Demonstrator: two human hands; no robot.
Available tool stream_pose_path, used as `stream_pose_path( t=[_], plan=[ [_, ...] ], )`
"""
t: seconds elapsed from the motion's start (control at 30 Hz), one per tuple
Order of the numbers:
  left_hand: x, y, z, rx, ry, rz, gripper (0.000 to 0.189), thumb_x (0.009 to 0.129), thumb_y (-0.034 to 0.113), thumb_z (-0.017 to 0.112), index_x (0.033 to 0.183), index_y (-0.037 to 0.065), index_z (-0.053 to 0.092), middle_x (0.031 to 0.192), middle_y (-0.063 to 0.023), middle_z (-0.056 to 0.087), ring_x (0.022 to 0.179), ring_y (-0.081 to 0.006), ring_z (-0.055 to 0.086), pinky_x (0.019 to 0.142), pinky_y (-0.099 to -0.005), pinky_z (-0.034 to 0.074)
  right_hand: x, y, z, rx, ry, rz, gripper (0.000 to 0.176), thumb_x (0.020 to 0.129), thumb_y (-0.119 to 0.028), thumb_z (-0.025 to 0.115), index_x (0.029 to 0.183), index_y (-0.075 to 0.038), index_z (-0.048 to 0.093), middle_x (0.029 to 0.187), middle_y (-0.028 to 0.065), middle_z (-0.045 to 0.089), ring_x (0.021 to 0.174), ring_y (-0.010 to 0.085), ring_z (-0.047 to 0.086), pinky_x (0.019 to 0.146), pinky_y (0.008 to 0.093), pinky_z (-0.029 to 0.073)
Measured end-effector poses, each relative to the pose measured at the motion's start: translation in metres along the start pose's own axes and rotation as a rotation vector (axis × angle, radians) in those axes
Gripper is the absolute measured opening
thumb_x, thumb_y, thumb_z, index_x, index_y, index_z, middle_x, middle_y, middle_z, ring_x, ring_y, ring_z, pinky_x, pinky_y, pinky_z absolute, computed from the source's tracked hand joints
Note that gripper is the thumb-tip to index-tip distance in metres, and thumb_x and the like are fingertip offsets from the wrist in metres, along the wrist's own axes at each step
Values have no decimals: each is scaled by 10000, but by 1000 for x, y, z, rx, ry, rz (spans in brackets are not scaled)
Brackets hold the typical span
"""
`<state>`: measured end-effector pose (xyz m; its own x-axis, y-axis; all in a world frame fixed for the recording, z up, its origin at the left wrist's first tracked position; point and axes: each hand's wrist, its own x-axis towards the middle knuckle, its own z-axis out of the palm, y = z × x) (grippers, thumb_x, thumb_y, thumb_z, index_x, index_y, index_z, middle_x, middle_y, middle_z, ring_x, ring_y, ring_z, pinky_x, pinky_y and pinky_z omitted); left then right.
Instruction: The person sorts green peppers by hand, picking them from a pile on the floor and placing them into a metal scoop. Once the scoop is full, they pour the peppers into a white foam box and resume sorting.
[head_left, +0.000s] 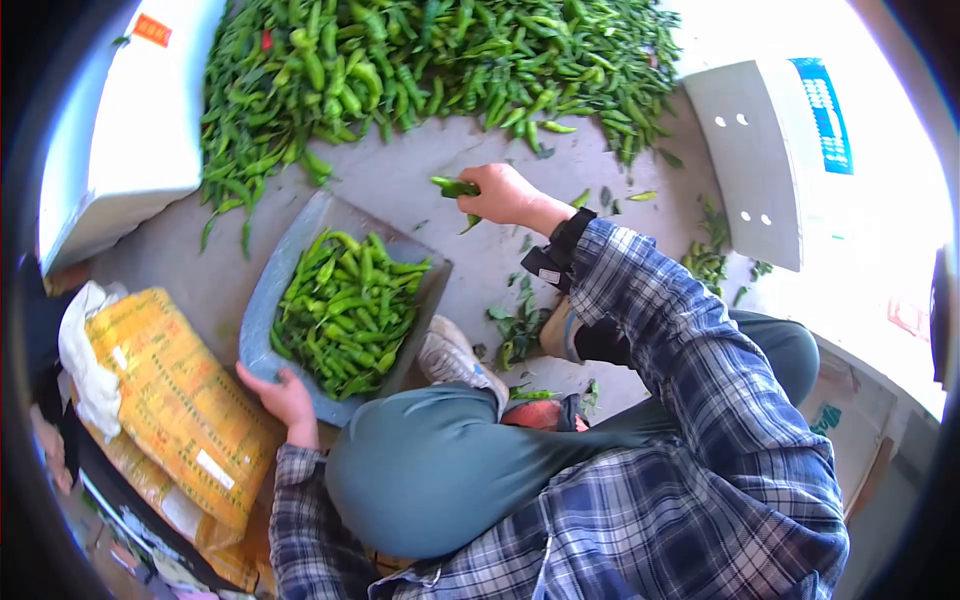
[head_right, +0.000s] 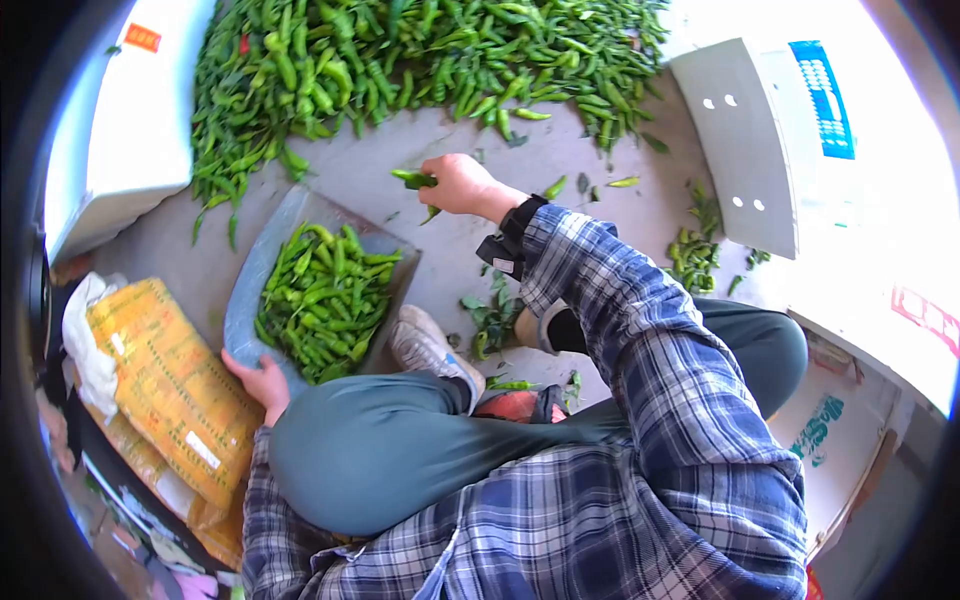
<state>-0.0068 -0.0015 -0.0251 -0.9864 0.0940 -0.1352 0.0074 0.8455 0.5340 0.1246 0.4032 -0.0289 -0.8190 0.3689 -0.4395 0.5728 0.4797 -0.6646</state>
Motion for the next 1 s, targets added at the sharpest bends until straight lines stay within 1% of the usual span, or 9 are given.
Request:
stream_pose_path(
  t=[0.07,0.1,0.13,0.23,0.4,0.43,0.67,0.93,1.0],
  plan=[
    [0,-7,4,43,65,96,712,763,11,493,1380,76,144,1149,-324,482,1025,-456,506,876,-446,408,5,-2,10,11,-42,38,350,693,-304,609,922,-40,615,746,163,623,732,314,605,698,384,479],
    [1,-7,3,28,32,27,717,763,25,497,1379,77,135,1139,-324,488,1012,-451,513,862,-450,413,4,-2,12,158,-82,88,321,733,-288,615,912,-22,613,668,119,598,591,239,581,572,346,475],
    [0,-7,2,31,35,13,717,763,25,497,1379,77,135,1139,-324,488,1012,-451,513,862,-450,413,2,1,11,153,-96,84,321,733,-288,615,912,-22,613,668,119,598,591,239,581,572,346,475],
    [0,-5,1,15,33,40,717,764,49,502,1378,85,134,1102,-311,517,968,-446,535,837,-457,424,-4,12,6,577,-189,332,191,823,-191,572,926,-33,602,583,14,498,404,74,411,366,238,333],
    [1,-4,2,76,77,79,720,758,71,513,1374,74,139,1101,-310,517,974,-445,534,838,-458,423,-3,35,4,837,-142,514,209,808,-194,592,946,-38,582,581,6,487,416,82,404,367,244,319],
    [2,-5,3,74,76,74,722,758,73,514,1374,75,138,1106,-312,514,975,-445,533,841,-458,421,-3,37,3,568,-81,495,237,800,-203,602,976,-45,590,590,2,491,426,79,412,372,235,326],
    [0,0,0,50,50,34,729,756,77,517,1377,76,136,1115,-320,507,983,-446,530,848,-458,419,-7,34,8,557,-58,526,257,827,-185,584,1035,-35,582,612,-11,481,427,58,385,374,204,301],
    [3,-8,2,89,96,93,752,747,77,526,1384,84,127,1033,-306,553,926,-449,552,813,-461,433,-7,-42,62,542,-212,399,300,792,-222,605,1045,-61,595,621,7,518,411,59,391,373,212,315],
    [2,-6,2,85,85,72,752,746,79,528,1384,83,129,1032,-302,554,923,-443,556,812,-457,434,-6,-52,96,514,-190,271,312,770,-244,613,1005,-40,587,658,46,559,466,107,470,419,258,390]
  ],
)
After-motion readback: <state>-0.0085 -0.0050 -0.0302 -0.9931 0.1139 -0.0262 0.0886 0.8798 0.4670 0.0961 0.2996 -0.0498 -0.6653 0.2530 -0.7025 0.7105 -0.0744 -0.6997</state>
